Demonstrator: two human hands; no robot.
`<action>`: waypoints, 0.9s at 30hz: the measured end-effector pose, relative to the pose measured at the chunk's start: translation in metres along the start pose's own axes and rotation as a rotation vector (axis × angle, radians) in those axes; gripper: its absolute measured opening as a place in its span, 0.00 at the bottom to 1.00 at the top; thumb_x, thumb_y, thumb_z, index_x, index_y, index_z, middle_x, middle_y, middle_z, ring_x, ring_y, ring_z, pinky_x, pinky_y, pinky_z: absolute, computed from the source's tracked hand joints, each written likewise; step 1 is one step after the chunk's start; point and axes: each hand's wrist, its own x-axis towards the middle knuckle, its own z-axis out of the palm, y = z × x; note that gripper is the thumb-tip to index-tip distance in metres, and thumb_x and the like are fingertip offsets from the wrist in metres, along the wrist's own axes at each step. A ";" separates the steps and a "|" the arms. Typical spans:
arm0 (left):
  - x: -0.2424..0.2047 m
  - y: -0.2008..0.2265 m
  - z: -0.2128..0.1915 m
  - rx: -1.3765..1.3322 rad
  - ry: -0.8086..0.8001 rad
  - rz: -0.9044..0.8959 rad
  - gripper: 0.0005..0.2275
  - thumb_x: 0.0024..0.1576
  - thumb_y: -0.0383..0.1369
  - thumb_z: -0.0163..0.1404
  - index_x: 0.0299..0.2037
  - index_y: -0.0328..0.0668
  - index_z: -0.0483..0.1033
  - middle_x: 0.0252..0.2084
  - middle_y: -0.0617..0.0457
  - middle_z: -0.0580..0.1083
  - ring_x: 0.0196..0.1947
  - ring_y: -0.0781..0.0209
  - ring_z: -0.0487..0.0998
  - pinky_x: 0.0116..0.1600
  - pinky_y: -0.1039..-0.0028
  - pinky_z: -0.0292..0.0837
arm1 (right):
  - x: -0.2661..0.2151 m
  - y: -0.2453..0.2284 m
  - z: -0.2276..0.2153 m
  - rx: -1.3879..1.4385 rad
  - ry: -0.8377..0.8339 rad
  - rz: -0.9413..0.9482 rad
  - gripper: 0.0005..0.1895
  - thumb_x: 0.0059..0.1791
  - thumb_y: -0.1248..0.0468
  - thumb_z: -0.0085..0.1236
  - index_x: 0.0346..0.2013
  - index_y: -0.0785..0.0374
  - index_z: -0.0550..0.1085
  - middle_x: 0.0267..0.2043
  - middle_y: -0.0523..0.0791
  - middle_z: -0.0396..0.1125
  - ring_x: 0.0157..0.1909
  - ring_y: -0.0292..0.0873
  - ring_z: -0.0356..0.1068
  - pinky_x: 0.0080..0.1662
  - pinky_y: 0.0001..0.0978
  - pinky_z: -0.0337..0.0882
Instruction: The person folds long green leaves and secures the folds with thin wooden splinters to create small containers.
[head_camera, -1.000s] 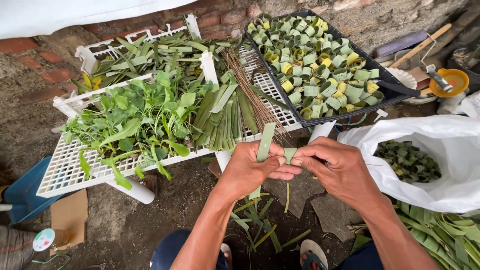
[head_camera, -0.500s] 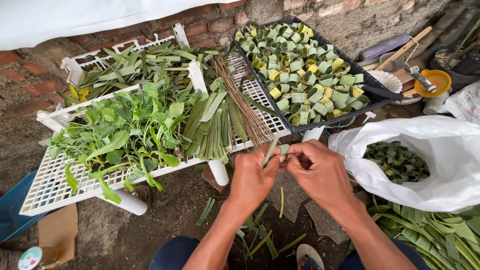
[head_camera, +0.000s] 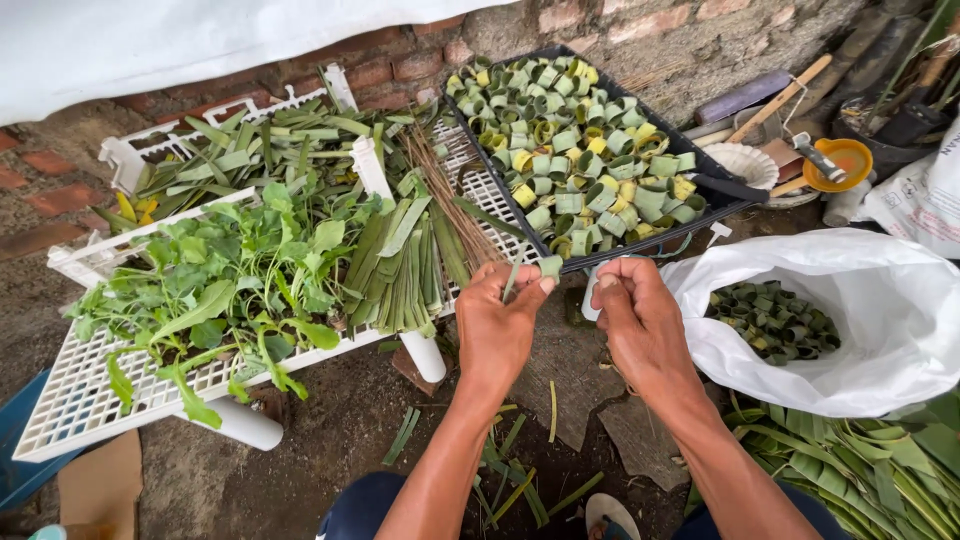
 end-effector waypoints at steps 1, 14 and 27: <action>0.013 -0.002 0.006 0.041 -0.008 -0.060 0.07 0.58 0.27 0.58 0.42 0.31 0.82 0.38 0.48 0.73 0.32 0.65 0.74 0.38 0.67 0.71 | 0.003 0.007 -0.003 0.012 0.007 -0.009 0.08 0.57 0.67 0.40 0.45 0.67 0.68 0.31 0.50 0.68 0.28 0.41 0.64 0.32 0.35 0.65; 0.022 -0.008 -0.007 -0.503 -0.205 -0.455 0.20 0.66 0.23 0.32 0.67 0.18 0.56 0.55 0.32 0.68 0.43 0.54 0.79 0.45 0.60 0.82 | 0.002 -0.012 -0.023 0.120 0.037 -0.024 0.17 0.57 0.72 0.35 0.59 0.72 0.66 0.38 0.54 0.68 0.28 0.39 0.60 0.29 0.31 0.67; -0.033 0.018 -0.030 -0.540 -0.456 -0.324 0.30 0.66 0.21 0.39 0.73 0.21 0.34 0.38 0.22 0.75 0.26 0.41 0.83 0.28 0.60 0.87 | -0.004 0.013 -0.002 -0.449 -0.092 -0.657 0.24 0.46 0.69 0.64 0.58 0.54 0.75 0.41 0.44 0.74 0.27 0.44 0.75 0.29 0.35 0.75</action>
